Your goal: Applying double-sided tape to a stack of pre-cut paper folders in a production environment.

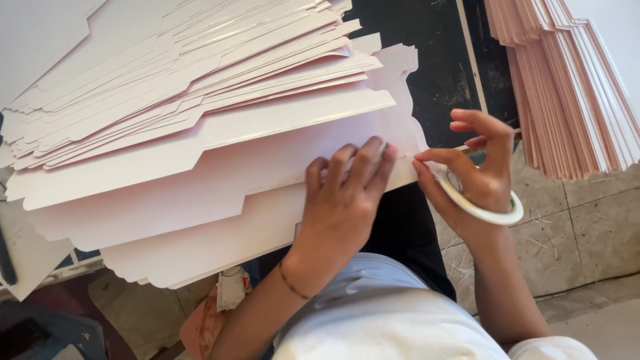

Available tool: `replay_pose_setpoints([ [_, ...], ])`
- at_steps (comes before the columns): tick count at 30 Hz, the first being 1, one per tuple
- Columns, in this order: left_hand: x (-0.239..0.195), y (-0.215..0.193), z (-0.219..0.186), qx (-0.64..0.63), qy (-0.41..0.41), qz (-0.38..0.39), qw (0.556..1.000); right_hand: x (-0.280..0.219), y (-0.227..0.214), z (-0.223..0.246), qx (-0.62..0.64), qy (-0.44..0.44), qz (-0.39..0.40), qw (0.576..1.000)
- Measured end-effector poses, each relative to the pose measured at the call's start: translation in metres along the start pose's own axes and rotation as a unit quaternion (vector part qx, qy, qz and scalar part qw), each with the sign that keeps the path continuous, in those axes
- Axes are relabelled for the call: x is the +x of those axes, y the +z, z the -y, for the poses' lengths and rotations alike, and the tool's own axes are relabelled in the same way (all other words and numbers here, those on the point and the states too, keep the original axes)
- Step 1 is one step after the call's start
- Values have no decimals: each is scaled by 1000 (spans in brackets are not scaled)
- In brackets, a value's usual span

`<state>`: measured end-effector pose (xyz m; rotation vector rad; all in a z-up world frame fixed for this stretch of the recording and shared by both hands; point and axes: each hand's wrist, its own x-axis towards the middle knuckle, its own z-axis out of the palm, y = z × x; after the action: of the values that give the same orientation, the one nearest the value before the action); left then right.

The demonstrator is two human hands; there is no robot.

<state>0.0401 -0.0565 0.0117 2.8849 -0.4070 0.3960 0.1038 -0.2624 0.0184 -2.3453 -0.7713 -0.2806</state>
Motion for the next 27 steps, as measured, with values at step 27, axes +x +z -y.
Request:
replay_pose_setpoints([
  [27, -23, -11, 30, -76, -155, -38, 984, -16, 3, 47, 124, 74, -21, 989],
])
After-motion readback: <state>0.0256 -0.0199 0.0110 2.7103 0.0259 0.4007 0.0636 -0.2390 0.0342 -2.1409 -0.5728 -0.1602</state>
